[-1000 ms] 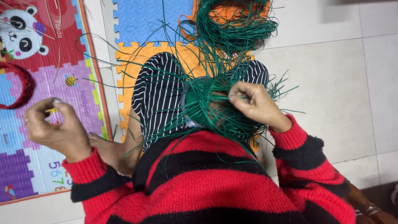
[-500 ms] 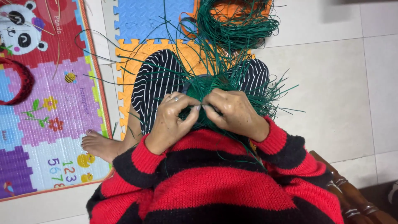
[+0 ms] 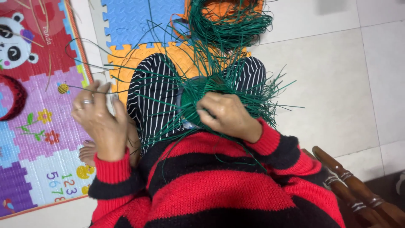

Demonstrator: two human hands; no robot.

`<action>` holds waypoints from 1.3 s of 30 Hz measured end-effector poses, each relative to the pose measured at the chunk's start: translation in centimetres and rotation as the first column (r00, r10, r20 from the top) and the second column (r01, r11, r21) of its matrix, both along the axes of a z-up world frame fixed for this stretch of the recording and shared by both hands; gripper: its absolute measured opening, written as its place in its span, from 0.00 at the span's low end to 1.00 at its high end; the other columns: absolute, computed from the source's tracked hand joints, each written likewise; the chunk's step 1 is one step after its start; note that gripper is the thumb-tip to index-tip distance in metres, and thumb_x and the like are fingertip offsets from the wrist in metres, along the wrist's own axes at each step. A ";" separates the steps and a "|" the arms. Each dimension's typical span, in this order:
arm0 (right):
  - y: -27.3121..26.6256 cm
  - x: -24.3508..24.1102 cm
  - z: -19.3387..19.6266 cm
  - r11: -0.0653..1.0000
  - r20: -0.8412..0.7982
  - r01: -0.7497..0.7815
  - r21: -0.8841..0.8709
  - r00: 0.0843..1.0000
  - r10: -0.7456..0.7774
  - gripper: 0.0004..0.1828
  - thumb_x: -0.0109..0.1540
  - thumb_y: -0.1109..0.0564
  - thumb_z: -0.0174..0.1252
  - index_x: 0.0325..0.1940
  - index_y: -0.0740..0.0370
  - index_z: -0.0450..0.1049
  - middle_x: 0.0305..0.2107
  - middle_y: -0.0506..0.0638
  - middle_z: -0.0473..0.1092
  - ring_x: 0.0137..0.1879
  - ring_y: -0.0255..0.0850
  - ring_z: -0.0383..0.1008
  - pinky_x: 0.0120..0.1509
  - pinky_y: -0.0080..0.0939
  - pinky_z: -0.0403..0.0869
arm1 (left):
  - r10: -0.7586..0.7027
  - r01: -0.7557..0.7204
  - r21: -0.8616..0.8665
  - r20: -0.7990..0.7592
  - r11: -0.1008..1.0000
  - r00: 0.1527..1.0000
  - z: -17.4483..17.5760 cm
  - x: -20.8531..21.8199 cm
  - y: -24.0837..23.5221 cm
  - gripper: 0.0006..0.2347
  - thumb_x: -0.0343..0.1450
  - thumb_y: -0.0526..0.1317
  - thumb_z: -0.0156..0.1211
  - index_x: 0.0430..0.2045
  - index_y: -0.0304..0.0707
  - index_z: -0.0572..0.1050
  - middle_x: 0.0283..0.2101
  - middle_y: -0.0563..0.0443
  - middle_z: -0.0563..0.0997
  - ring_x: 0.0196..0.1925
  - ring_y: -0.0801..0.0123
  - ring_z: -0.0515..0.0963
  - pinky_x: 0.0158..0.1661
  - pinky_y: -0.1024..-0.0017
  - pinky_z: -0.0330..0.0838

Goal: Weaving green plastic strips together to create a circular or spherical object.

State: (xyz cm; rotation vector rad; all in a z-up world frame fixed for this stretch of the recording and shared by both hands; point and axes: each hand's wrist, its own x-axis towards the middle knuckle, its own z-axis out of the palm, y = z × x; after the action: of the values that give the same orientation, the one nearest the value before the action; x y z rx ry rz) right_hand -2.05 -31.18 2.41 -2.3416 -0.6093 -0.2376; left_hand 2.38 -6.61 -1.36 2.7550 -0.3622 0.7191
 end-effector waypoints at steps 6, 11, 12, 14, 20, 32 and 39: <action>1.7 -0.2 -0.5 0.998 0.187 -0.039 -0.041 0.981 0.046 0.06 0.56 0.57 0.48 0.24 0.58 0.65 0.14 0.48 0.59 0.21 0.45 0.65 0.27 0.39 0.66 | -0.553 0.420 -0.440 -0.236 0.794 0.799 2.3 -3.5 -5.8 0.07 0.61 0.36 0.52 0.29 0.42 0.73 0.30 0.51 0.76 0.41 0.60 0.71 0.48 0.61 0.54; 0.2 -0.1 -0.8 0.997 0.091 -0.031 -0.077 0.995 0.038 0.06 0.56 0.56 0.48 0.26 0.59 0.65 0.17 0.50 0.61 0.25 0.47 0.66 0.27 0.43 0.66 | -0.625 0.274 -0.659 -0.381 0.701 0.682 0.6 -4.1 -6.8 0.03 0.64 0.34 0.48 0.23 0.38 0.72 0.17 0.47 0.72 0.22 0.55 0.73 0.27 0.66 0.67; -0.7 0.1 -1.0 0.996 0.090 -0.033 -0.077 0.995 0.040 0.06 0.56 0.56 0.48 0.26 0.59 0.65 0.17 0.50 0.61 0.25 0.47 0.66 0.27 0.43 0.66 | -0.623 0.271 -0.659 -0.382 0.701 0.683 0.6 -4.2 -6.8 0.03 0.64 0.34 0.48 0.23 0.38 0.72 0.17 0.47 0.72 0.22 0.55 0.73 0.27 0.66 0.67; -2.3 0.7 -1.3 0.991 0.026 0.041 -0.129 0.999 -0.038 0.05 0.55 0.57 0.48 0.28 0.61 0.66 0.18 0.52 0.62 0.26 0.49 0.67 0.27 0.43 0.66 | -0.596 0.204 -0.668 -0.432 0.716 0.677 0.8 -4.0 -6.8 0.03 0.64 0.35 0.50 0.22 0.40 0.72 0.11 0.49 0.68 0.17 0.59 0.72 0.23 0.69 0.66; -8.5 2.7 -3.2 0.927 0.004 0.235 -0.293 0.970 -0.244 0.03 0.54 0.60 0.53 0.30 0.61 0.68 0.20 0.51 0.65 0.27 0.49 0.69 0.29 0.44 0.66 | -0.558 0.097 -0.679 -0.505 0.728 0.659 0.9 -3.9 -6.2 0.04 0.63 0.35 0.50 0.19 0.40 0.73 0.09 0.45 0.68 0.16 0.56 0.71 0.22 0.68 0.64; -21.0 4.8 -4.7 0.594 0.368 0.530 -0.605 0.848 -0.382 0.07 0.54 0.66 0.55 0.24 0.57 0.69 0.20 0.44 0.68 0.18 0.29 0.59 0.23 0.25 0.60 | -0.622 -0.010 -0.786 -0.497 0.618 0.605 0.3 -3.5 -5.5 0.03 0.61 0.32 0.50 0.18 0.32 0.72 0.10 0.61 0.59 0.12 0.82 0.53 0.14 0.83 0.46; -8.7 3.6 1.5 0.853 0.479 0.407 -0.326 0.849 -0.222 0.16 0.49 0.68 0.56 0.40 0.68 0.65 0.36 0.56 0.65 0.42 0.49 0.60 0.50 0.45 0.55 | -0.811 -0.191 -0.920 -0.391 0.341 0.435 -2.7 -2.6 -8.6 0.04 0.64 0.32 0.45 0.22 0.31 0.69 0.24 0.53 0.72 0.20 0.81 0.63 0.22 0.86 0.55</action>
State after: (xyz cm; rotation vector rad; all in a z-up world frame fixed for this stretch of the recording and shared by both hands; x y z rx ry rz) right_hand 1.57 -39.92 3.92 -2.8333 -0.4936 -0.8756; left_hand -0.24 -15.19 -4.07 1.4464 -0.2439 -0.5666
